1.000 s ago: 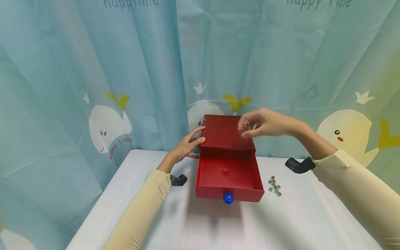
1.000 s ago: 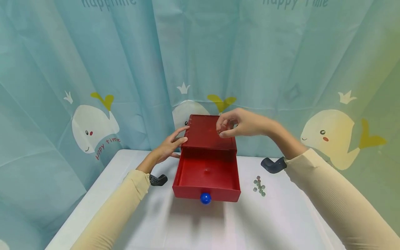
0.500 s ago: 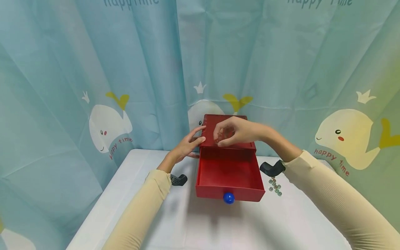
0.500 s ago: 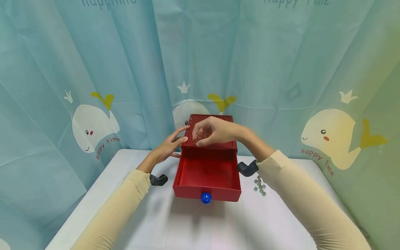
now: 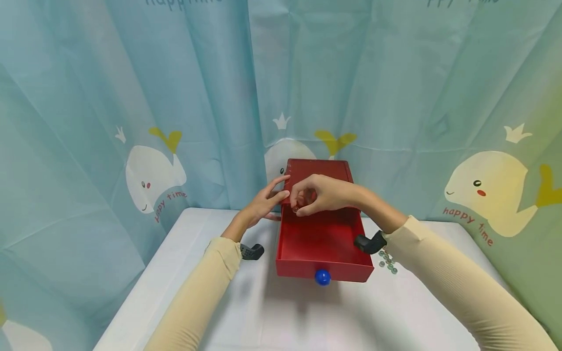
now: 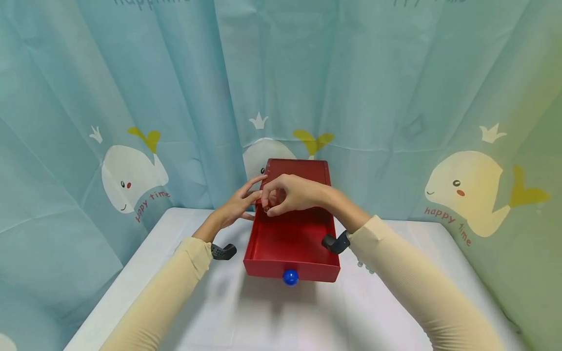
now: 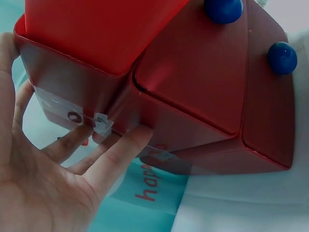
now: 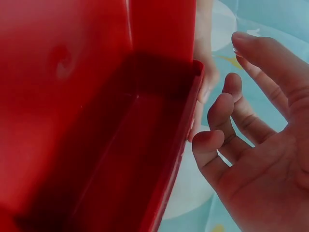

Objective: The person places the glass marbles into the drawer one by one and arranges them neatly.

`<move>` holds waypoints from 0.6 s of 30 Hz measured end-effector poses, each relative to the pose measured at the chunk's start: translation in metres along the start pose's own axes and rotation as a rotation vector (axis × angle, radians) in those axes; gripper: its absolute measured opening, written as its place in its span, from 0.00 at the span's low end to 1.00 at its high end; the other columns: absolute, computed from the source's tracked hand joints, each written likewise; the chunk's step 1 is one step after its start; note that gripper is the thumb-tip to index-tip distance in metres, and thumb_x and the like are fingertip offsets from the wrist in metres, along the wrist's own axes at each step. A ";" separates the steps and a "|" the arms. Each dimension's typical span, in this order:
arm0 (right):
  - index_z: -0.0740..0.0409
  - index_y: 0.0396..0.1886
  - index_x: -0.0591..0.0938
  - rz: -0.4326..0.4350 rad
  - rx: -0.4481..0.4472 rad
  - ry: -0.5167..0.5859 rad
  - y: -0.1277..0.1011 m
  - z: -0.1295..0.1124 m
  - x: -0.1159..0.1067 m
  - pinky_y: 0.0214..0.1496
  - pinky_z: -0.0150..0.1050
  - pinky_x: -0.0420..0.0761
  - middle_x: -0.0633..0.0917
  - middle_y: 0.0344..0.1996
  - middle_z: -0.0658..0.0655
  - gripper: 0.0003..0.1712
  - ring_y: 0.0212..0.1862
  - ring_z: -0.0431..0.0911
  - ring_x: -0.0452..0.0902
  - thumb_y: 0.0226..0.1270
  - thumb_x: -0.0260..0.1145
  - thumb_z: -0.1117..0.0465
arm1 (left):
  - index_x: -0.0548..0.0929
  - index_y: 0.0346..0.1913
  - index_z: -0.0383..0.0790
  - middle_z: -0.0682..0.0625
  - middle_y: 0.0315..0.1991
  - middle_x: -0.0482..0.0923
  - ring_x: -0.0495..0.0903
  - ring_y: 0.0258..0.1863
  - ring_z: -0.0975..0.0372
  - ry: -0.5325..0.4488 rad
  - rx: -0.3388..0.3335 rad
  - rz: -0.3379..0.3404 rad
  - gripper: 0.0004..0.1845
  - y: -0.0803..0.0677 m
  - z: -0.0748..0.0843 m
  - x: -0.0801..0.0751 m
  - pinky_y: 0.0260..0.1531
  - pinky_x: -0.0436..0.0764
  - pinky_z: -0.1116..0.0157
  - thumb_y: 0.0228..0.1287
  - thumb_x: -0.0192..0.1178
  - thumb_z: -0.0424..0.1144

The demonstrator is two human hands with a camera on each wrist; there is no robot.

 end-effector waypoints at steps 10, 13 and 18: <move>0.44 0.39 0.86 0.007 -0.019 -0.032 0.002 0.001 0.002 0.40 0.40 0.84 0.84 0.31 0.44 0.07 0.35 0.44 0.80 0.64 0.76 0.57 | 0.61 0.78 0.70 0.41 0.74 0.66 0.72 0.68 0.46 0.007 0.009 -0.001 0.31 0.000 -0.001 0.000 0.48 0.85 0.42 0.77 0.56 0.51; 0.43 0.39 0.86 0.009 -0.018 -0.038 0.002 0.001 0.003 0.40 0.40 0.83 0.84 0.30 0.44 0.07 0.35 0.43 0.80 0.64 0.76 0.57 | 0.61 0.77 0.71 0.42 0.74 0.65 0.72 0.68 0.46 0.009 0.008 0.000 0.30 0.000 -0.001 0.000 0.49 0.85 0.42 0.77 0.56 0.52; 0.43 0.39 0.86 0.010 -0.009 -0.046 0.004 0.000 0.005 0.40 0.40 0.84 0.84 0.30 0.44 0.07 0.34 0.43 0.80 0.64 0.76 0.57 | 0.61 0.77 0.71 0.42 0.74 0.66 0.71 0.69 0.46 0.012 0.006 0.005 0.30 0.000 -0.001 0.000 0.49 0.84 0.42 0.77 0.56 0.52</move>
Point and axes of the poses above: each hand's wrist, its own y-axis towards the middle knuckle, its own x-axis out of the palm, z = x × y, the point moved 2 cm from there along y, towards the middle knuckle
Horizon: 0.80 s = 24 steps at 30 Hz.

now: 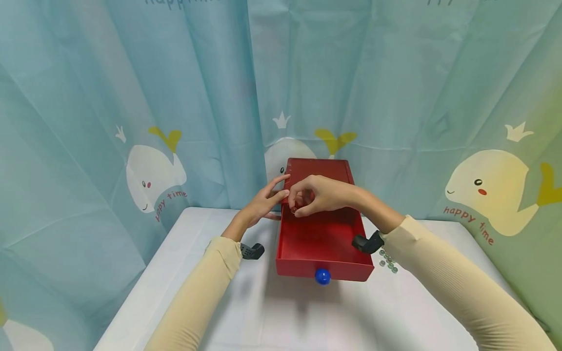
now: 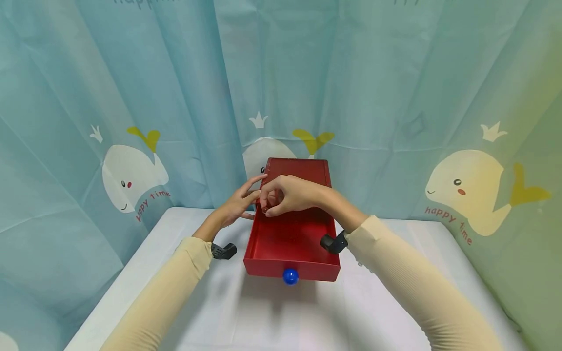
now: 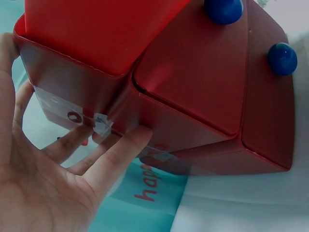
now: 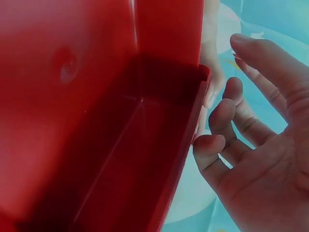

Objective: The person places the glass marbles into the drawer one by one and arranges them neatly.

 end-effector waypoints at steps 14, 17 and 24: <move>0.49 0.48 0.87 0.013 0.018 -0.028 -0.002 0.000 0.001 0.40 0.40 0.81 0.82 0.32 0.46 0.15 0.37 0.44 0.79 0.63 0.77 0.56 | 0.60 0.78 0.71 0.43 0.74 0.66 0.70 0.69 0.46 0.000 0.007 -0.016 0.31 0.000 0.000 0.000 0.50 0.84 0.41 0.77 0.56 0.54; 0.49 0.50 0.86 0.015 0.022 -0.037 -0.003 0.000 0.000 0.41 0.40 0.82 0.82 0.33 0.46 0.16 0.37 0.44 0.79 0.63 0.77 0.55 | 0.60 0.78 0.71 0.43 0.74 0.66 0.71 0.69 0.46 0.004 0.000 -0.011 0.31 -0.001 0.000 -0.001 0.50 0.84 0.41 0.77 0.56 0.54; 0.47 0.57 0.84 0.028 0.019 -0.055 -0.008 0.000 -0.005 0.42 0.41 0.83 0.83 0.34 0.46 0.22 0.37 0.43 0.80 0.64 0.76 0.55 | 0.60 0.78 0.71 0.43 0.75 0.64 0.69 0.71 0.45 0.010 -0.002 -0.011 0.31 -0.001 0.000 0.000 0.50 0.84 0.42 0.77 0.55 0.54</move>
Point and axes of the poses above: each hand's wrist, its own y-axis towards the middle knuckle, its own x-axis out of the palm, z = x × y, the point moved 2 cm from there along y, towards the middle knuckle
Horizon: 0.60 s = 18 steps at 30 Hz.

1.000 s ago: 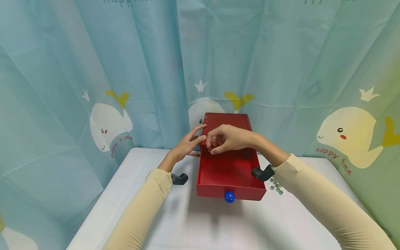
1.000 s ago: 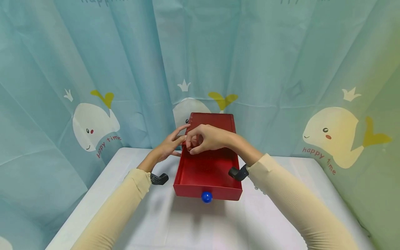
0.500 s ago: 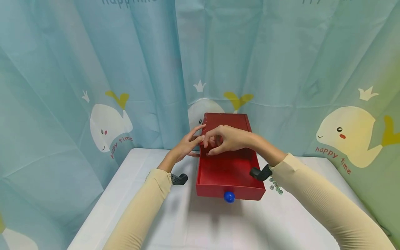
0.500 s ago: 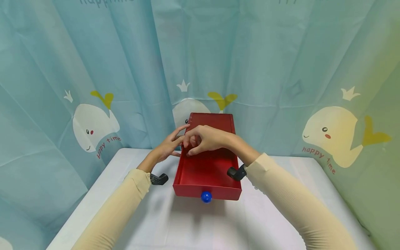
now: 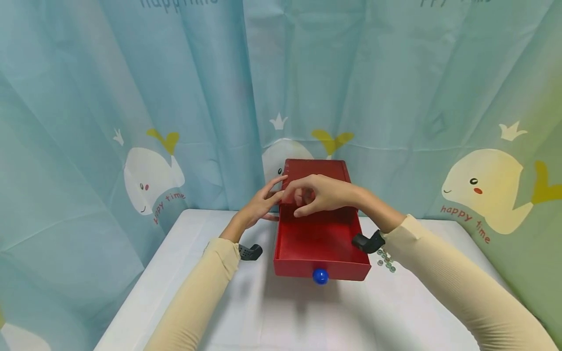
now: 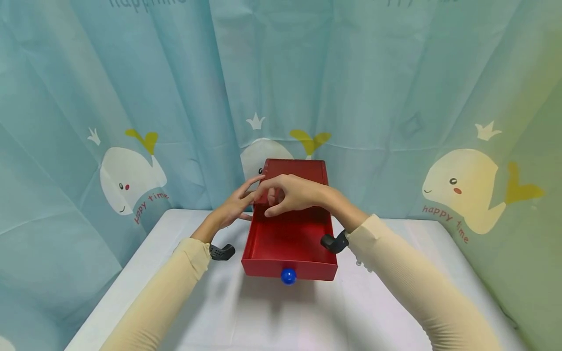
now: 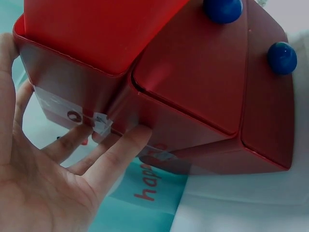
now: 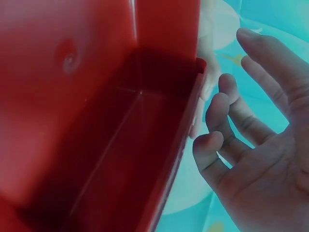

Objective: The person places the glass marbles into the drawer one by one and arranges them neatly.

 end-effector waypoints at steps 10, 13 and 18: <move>0.49 0.60 0.83 0.035 0.016 -0.010 -0.017 0.001 -0.012 0.43 0.43 0.85 0.84 0.38 0.47 0.24 0.38 0.43 0.81 0.65 0.76 0.55 | 0.60 0.78 0.71 0.42 0.75 0.64 0.70 0.70 0.45 -0.003 0.003 0.001 0.33 -0.002 -0.001 0.000 0.50 0.84 0.42 0.75 0.57 0.55; 0.49 0.60 0.83 0.043 0.024 -0.013 -0.024 0.002 -0.016 0.43 0.44 0.85 0.84 0.38 0.47 0.24 0.39 0.43 0.81 0.65 0.75 0.56 | 0.60 0.78 0.71 0.42 0.75 0.64 0.70 0.70 0.45 -0.001 0.004 0.001 0.33 -0.002 -0.001 0.001 0.50 0.84 0.42 0.75 0.57 0.55; 0.46 0.59 0.83 0.051 0.066 0.013 -0.039 0.001 -0.024 0.42 0.44 0.85 0.83 0.39 0.48 0.22 0.41 0.44 0.81 0.65 0.75 0.57 | 0.60 0.78 0.71 0.42 0.75 0.64 0.70 0.70 0.46 -0.003 0.012 0.009 0.32 -0.001 -0.001 0.001 0.50 0.84 0.42 0.76 0.56 0.53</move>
Point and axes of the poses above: each hand's wrist, its own y-axis towards the middle knuckle, its own x-axis out of the palm, z = x × y, the point moved 2 cm from there along y, towards the middle knuckle
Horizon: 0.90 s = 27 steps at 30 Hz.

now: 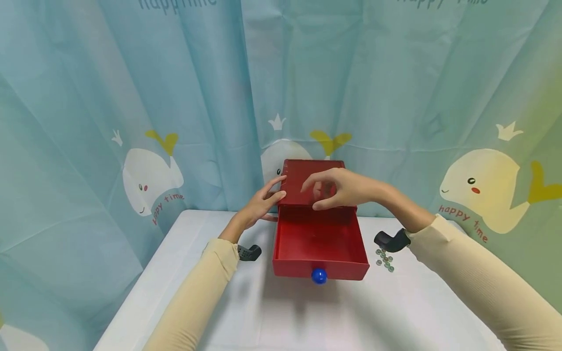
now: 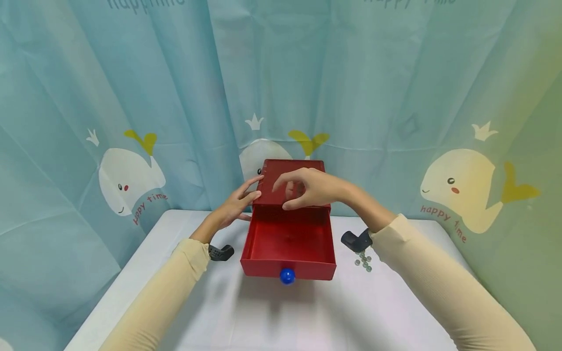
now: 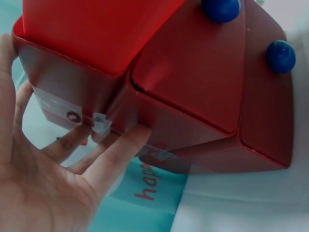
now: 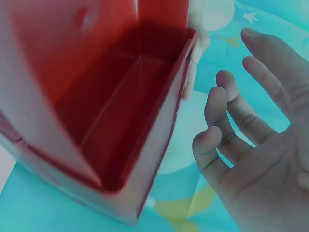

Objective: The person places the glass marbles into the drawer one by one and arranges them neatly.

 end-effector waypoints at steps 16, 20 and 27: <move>0.51 0.57 0.83 0.070 0.049 0.058 -0.054 0.025 -0.021 0.41 0.40 0.85 0.84 0.35 0.49 0.20 0.35 0.46 0.83 0.67 0.75 0.59 | 0.60 0.79 0.70 0.41 0.75 0.63 0.70 0.70 0.45 0.002 -0.001 0.004 0.33 0.000 0.005 0.001 0.49 0.85 0.43 0.76 0.57 0.52; 0.53 0.58 0.83 0.100 0.077 0.079 -0.071 0.033 -0.023 0.38 0.39 0.85 0.84 0.36 0.51 0.20 0.34 0.49 0.84 0.67 0.74 0.61 | 0.60 0.79 0.70 0.41 0.76 0.63 0.70 0.70 0.45 -0.002 0.001 -0.002 0.33 0.000 0.005 0.002 0.49 0.85 0.43 0.76 0.57 0.52; 0.54 0.59 0.83 0.150 0.113 0.077 -0.096 0.045 -0.020 0.36 0.38 0.86 0.84 0.36 0.51 0.21 0.34 0.47 0.84 0.67 0.74 0.61 | 0.61 0.78 0.70 0.42 0.76 0.63 0.70 0.70 0.45 -0.011 0.001 -0.006 0.33 0.000 0.005 0.001 0.49 0.85 0.43 0.75 0.58 0.52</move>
Point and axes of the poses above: each hand's wrist, its own y-axis towards the middle knuckle, its own x-axis out of the palm, z = x × y, the point moved 2 cm from there along y, towards the middle knuckle
